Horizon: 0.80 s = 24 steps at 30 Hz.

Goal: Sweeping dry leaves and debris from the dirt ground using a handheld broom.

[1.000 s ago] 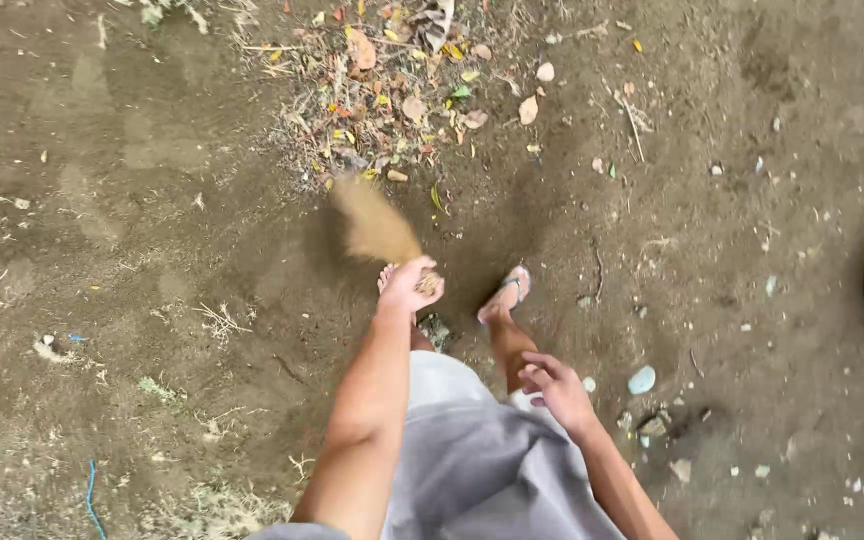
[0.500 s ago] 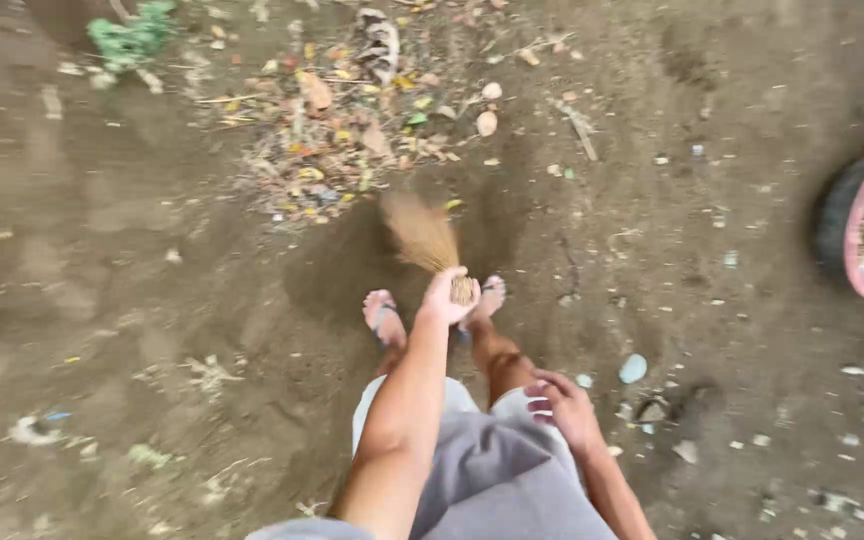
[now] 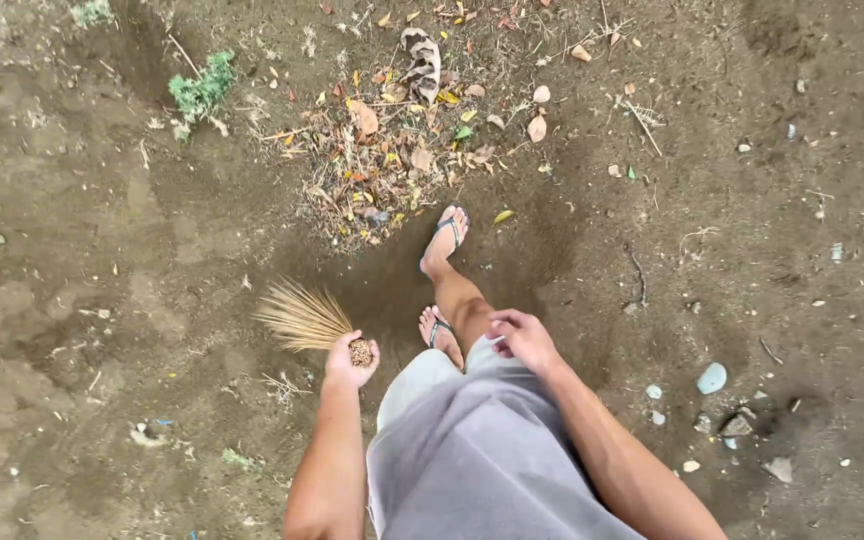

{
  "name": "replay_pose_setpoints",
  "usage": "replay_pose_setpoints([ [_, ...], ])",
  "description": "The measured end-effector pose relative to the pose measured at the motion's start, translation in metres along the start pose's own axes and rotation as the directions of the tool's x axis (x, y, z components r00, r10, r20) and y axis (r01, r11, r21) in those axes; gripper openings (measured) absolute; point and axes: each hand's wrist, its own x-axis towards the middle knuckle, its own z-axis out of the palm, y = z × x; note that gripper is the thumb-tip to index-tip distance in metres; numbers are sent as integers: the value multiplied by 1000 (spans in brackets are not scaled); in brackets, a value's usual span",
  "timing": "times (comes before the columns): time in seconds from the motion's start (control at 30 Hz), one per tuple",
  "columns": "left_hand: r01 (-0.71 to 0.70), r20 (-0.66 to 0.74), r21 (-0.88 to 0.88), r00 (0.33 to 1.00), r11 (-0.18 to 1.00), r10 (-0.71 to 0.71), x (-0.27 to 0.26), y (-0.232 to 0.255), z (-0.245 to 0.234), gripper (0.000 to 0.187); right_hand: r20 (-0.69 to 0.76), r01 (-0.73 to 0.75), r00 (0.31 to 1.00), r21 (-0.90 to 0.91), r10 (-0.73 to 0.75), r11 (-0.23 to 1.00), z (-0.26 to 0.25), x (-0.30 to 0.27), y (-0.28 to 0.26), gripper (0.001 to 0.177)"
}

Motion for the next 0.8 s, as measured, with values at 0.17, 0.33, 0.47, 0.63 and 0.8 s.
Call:
replay_pose_setpoints([
  [0.17,131,154,124,977,984,-150,57,9,137,19,-65,-45,997,-47,42,998,-12,15,-77,36],
  [0.33,129,386,314,888,941,-250,-31,-24,270,21,-95,-81,992,31,84,996,-50,32,-121,36],
  [0.47,-270,435,517,900,812,22,-148,-33,270,92,-160,-127,978,61,135,990,-58,53,-130,35],
  [0.63,-272,369,362,920,892,131,-171,-36,236,104,-115,-192,973,90,202,977,-41,81,-110,32],
  [0.8,-91,-75,31,993,995,94,-9,12,174,34,-90,-177,980,14,177,984,-25,91,-99,32],
])
